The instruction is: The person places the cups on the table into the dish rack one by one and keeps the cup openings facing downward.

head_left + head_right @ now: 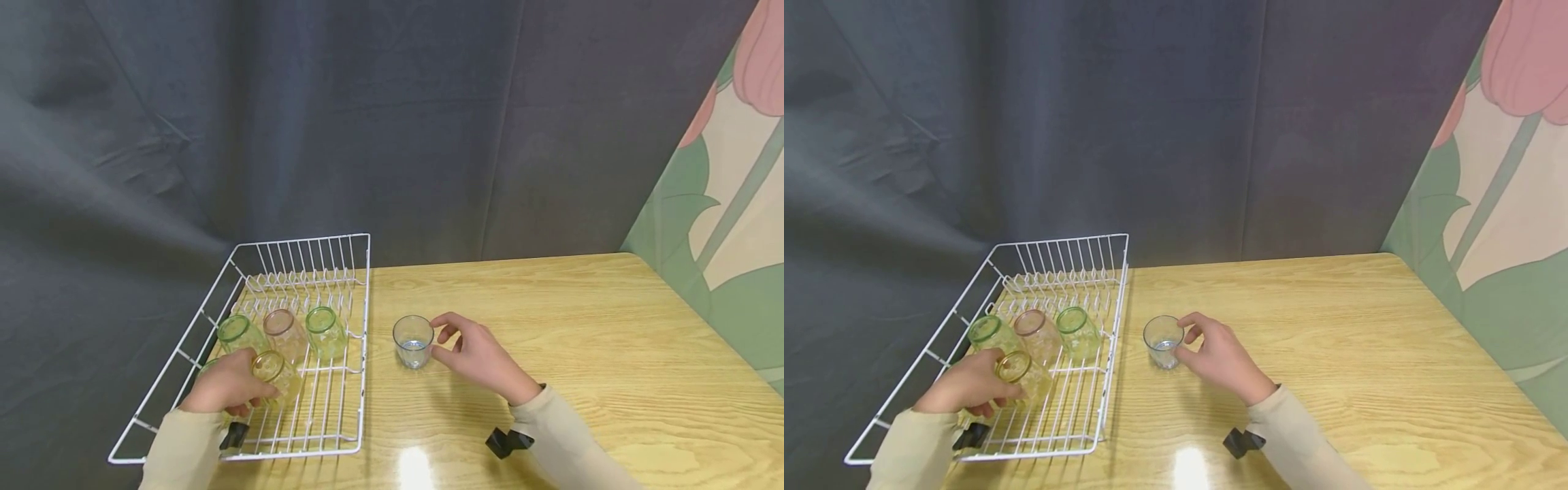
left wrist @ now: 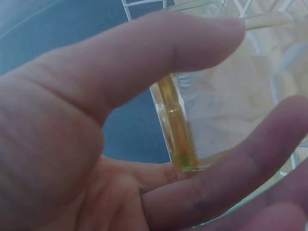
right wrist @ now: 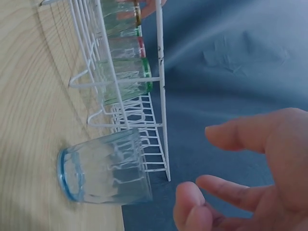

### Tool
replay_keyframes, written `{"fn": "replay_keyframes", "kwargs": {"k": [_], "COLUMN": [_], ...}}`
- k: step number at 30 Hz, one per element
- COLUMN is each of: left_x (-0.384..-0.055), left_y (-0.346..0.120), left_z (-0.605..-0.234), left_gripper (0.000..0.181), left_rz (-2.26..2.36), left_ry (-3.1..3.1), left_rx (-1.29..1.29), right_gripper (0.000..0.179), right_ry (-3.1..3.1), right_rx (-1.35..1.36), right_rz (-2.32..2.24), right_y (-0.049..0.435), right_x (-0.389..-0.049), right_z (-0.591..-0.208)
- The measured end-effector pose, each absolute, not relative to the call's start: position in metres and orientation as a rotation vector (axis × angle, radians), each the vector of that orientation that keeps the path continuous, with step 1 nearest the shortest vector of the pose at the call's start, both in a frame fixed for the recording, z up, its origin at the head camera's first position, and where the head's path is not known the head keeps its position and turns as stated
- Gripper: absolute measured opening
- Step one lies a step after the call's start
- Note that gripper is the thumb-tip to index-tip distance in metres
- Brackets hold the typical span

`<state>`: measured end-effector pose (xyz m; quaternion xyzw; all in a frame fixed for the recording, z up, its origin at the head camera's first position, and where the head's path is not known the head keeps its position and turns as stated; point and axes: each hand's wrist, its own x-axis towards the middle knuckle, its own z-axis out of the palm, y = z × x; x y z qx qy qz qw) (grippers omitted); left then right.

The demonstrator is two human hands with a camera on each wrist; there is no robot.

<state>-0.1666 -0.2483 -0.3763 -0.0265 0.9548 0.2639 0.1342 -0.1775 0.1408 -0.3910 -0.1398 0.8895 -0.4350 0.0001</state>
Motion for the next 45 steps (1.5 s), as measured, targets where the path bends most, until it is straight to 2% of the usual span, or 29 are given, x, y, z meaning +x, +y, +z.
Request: {"fn": "replay_keyframes", "kwargs": {"k": [3,10,21,24,30,39,45], "left_x": [-0.167,-0.168,-0.172,-0.172,-0.165,-0.151,-0.143], "left_y": [-0.248,-0.248,-0.248,-0.248,-0.248,-0.219,-0.195], "left_z": [-0.375,-0.376,-0.376,-0.374,-0.357,-0.325,-0.321], "left_gripper": [0.063,0.041,0.034,0.041,0.082,0.074,0.073], "left_rz": [0.772,0.819,0.812,0.832,0.820,0.883,0.971], "left_ry": [2.766,2.761,2.790,2.773,2.761,2.831,2.800], "left_rx": [-0.079,-0.084,-0.069,-0.089,-0.120,0.013,0.068], "right_gripper": [0.033,0.042,0.050,0.051,0.050,0.055,0.051], "right_ry": [2.795,2.800,2.765,2.763,2.772,2.778,2.756], "right_rx": [-0.382,-0.301,-0.204,-0.172,-0.132,-0.073,-0.048], "right_rz": [-1.365,-1.357,-1.340,-1.324,-1.283,-1.223,-1.196], "right_y": [0.141,0.139,0.137,0.136,0.134,0.131,0.126], "right_x": [-0.180,-0.188,-0.198,-0.200,-0.205,-0.210,-0.213], "right_z": [-0.394,-0.404,-0.417,-0.420,-0.425,-0.433,-0.437]}}
